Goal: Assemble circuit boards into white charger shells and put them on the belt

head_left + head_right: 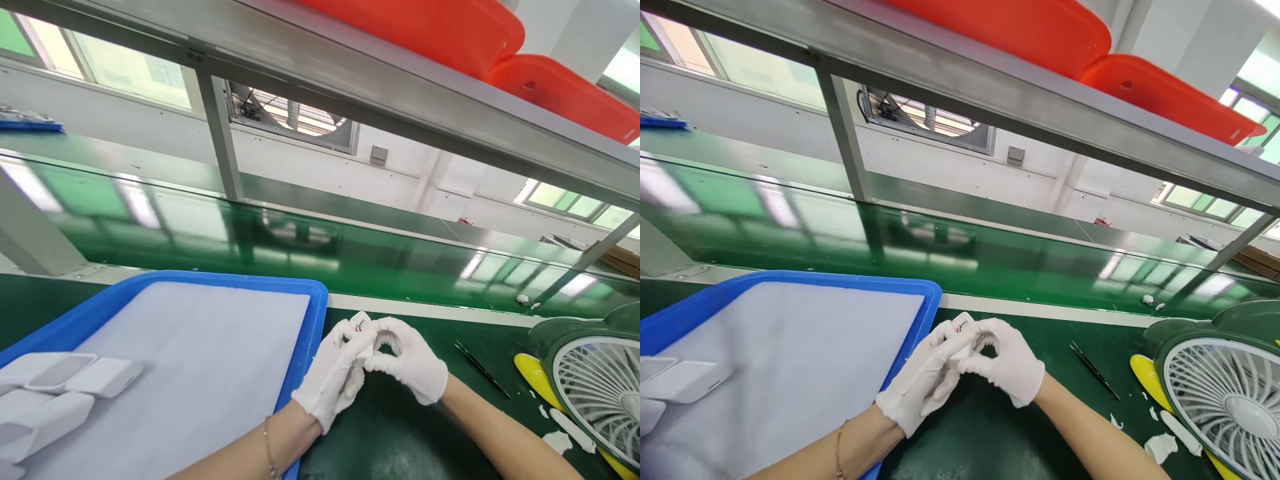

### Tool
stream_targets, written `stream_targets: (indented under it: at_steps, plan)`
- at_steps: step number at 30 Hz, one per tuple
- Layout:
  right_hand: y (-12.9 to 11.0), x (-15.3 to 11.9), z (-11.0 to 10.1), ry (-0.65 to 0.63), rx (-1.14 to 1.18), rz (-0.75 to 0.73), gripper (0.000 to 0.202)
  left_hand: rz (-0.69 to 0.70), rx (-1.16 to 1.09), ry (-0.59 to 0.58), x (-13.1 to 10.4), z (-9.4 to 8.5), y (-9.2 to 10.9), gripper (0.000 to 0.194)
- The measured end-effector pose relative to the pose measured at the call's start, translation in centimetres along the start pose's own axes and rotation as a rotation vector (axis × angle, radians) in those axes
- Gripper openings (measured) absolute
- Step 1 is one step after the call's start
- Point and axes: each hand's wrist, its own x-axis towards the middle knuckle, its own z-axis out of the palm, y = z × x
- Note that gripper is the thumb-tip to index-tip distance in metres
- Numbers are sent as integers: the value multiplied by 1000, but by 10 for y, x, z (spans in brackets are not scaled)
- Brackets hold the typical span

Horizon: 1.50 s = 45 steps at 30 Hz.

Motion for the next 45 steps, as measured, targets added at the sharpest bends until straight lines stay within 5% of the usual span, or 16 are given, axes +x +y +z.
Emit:
stream_targets:
  at_steps: [4,10,17,21,25,29,37,45]
  plan:
    - [-6,-1,-4,-131,170,45,24,-71,3,50,3,-2,1,47]
    - [-3,-3,-1,-146,129,47,27,-90,-8,89,4,-2,0,48]
    - [3,5,-1,40,-378,-32,29,-83,0,91,6,-2,-4,43]
    - [9,38,-25,212,-576,-129,37,-92,-27,86,9,-4,-1,44]
    - [25,83,-56,398,-684,-25,24,-97,16,41,7,-5,-1,35]
    - [32,103,-74,428,-743,57,27,-81,88,15,6,-4,-1,22]
    - [32,85,-81,434,-759,38,30,-26,126,-39,12,-5,-3,22]
    - [53,49,-163,759,-818,158,30,-39,158,-73,12,-6,-3,24]
